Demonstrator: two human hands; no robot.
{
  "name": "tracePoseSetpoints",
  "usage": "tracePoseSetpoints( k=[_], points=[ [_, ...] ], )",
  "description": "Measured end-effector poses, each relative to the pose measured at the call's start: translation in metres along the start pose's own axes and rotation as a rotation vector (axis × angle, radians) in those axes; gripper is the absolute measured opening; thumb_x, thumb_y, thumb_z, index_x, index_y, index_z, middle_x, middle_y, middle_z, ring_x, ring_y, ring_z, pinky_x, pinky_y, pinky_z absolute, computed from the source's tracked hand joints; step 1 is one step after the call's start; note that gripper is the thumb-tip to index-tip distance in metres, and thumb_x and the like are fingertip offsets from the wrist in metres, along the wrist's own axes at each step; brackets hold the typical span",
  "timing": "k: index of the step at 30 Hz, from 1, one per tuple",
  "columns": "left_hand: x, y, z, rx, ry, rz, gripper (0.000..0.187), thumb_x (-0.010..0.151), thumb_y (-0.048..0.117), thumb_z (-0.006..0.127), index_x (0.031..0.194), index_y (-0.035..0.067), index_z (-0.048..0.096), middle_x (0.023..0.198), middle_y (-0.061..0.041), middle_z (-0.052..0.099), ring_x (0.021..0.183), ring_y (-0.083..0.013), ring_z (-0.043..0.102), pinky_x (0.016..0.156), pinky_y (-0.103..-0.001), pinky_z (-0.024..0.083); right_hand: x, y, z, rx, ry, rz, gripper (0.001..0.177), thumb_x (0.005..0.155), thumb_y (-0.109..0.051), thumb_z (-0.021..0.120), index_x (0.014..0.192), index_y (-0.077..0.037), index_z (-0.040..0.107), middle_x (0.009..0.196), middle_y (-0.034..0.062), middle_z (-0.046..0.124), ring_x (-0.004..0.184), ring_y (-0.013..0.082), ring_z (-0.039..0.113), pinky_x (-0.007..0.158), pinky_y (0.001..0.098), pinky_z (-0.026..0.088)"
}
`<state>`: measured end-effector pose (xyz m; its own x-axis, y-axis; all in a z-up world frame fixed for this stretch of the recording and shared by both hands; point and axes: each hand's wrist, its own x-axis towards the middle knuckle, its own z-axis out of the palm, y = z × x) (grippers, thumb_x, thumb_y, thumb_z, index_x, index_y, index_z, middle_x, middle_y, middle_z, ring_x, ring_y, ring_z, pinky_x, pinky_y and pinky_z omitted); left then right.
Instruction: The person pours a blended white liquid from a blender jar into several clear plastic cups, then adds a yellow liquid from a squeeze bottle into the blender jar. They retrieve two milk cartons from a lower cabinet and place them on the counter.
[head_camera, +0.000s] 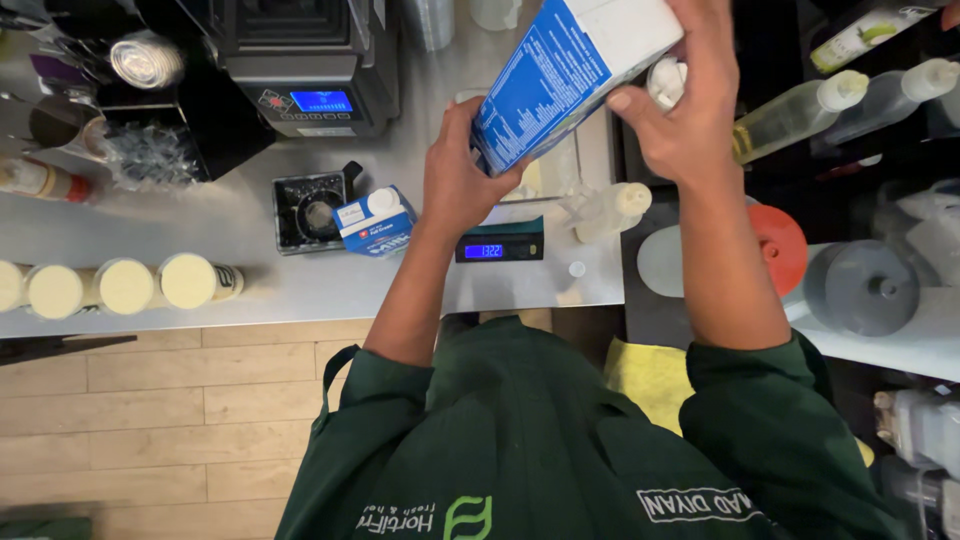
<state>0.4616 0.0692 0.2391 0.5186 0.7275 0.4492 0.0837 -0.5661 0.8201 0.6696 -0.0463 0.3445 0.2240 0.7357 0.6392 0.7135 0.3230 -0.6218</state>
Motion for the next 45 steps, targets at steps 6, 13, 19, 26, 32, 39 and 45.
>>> tracePoseSetpoints(
  k=[6, 13, 19, 26, 32, 39, 45],
  points=[
    [-0.005, 0.0, -0.002, 0.005, 0.003, -0.005, 0.07, 0.077, 0.021, 0.092, 0.131, 0.003, 0.051, 0.115, -0.018, 0.071, 0.102, -0.0376, 0.071, 0.123, -0.047, 0.035, -0.007, 0.01, 0.004, 0.194, 0.024, 0.015, 0.085, 0.1, -0.051, 0.079, 0.149, 0.001, 0.033, 0.146, 0.0126, 0.048, 0.13, 0.0244, 0.059, 0.109, 0.0375, 0.052],
    [-0.008, -0.003, -0.003, 0.023, 0.021, 0.05, 0.068, 0.077, 0.021, 0.092, 0.129, 0.003, 0.052, 0.11, -0.017, 0.072, 0.097, -0.0395, 0.071, 0.126, -0.052, 0.03, -0.016, 0.013, 0.002, 0.079, 0.021, -0.016, 0.08, 0.098, -0.048, 0.082, 0.151, -0.003, 0.041, 0.143, 0.0099, 0.048, 0.125, 0.0211, 0.059, 0.103, 0.0346, 0.052],
    [-0.01, -0.003, -0.005, 0.027, 0.0, 0.063, 0.066, 0.078, 0.021, 0.091, 0.129, 0.004, 0.053, 0.113, -0.017, 0.072, 0.1, -0.0388, 0.07, 0.128, -0.054, 0.027, -0.017, 0.011, 0.002, 0.389, -0.007, 0.078, 0.086, 0.088, -0.045, 0.091, 0.138, -0.005, 0.034, 0.135, 0.0078, 0.051, 0.122, 0.0193, 0.061, 0.106, 0.0341, 0.055],
    [-0.012, -0.004, -0.007, 0.003, -0.062, 0.093, 0.07, 0.08, 0.017, 0.091, 0.136, 0.004, 0.05, 0.122, -0.015, 0.069, 0.113, -0.0388, 0.065, 0.127, -0.055, 0.028, -0.019, 0.013, -0.014, 0.156, -0.116, 0.032, 0.098, 0.082, -0.028, 0.103, 0.151, -0.003, 0.038, 0.143, 0.0107, 0.053, 0.129, 0.0225, 0.058, 0.11, 0.0356, 0.048],
    [-0.013, -0.01, -0.015, -0.09, -0.093, 0.076, 0.086, 0.081, 0.013, 0.092, 0.153, 0.01, 0.044, 0.161, -0.014, 0.042, 0.15, -0.0349, 0.046, 0.118, -0.039, 0.048, -0.036, 0.006, -0.035, -0.201, -0.145, -0.03, 0.092, 0.074, -0.022, 0.109, 0.145, 0.001, 0.055, 0.14, 0.0116, 0.05, 0.129, 0.025, 0.057, 0.104, 0.0349, 0.049],
    [-0.031, -0.013, -0.014, -0.068, 0.093, 0.151, 0.101, 0.09, 0.015, 0.093, 0.167, 0.01, 0.027, 0.17, -0.013, 0.026, 0.159, -0.0315, 0.029, 0.133, -0.042, 0.029, -0.07, 0.019, -0.029, -0.079, 0.111, 0.073, 0.087, 0.08, -0.024, 0.106, 0.146, 0.002, 0.056, 0.13, 0.0074, 0.045, 0.12, 0.0219, 0.057, 0.104, 0.0346, 0.051],
    [-0.066, -0.009, -0.008, -0.109, 0.2, 0.101, 0.086, 0.097, 0.016, 0.082, 0.166, 0.007, 0.03, 0.169, -0.013, 0.029, 0.159, -0.0322, 0.031, 0.133, -0.043, 0.027, -0.105, 0.034, -0.026, 0.047, 0.232, 0.17, 0.066, 0.091, -0.021, 0.098, 0.136, 0.001, 0.054, 0.125, 0.0064, 0.056, 0.111, 0.0162, 0.06, 0.101, 0.031, 0.05]
  ],
)
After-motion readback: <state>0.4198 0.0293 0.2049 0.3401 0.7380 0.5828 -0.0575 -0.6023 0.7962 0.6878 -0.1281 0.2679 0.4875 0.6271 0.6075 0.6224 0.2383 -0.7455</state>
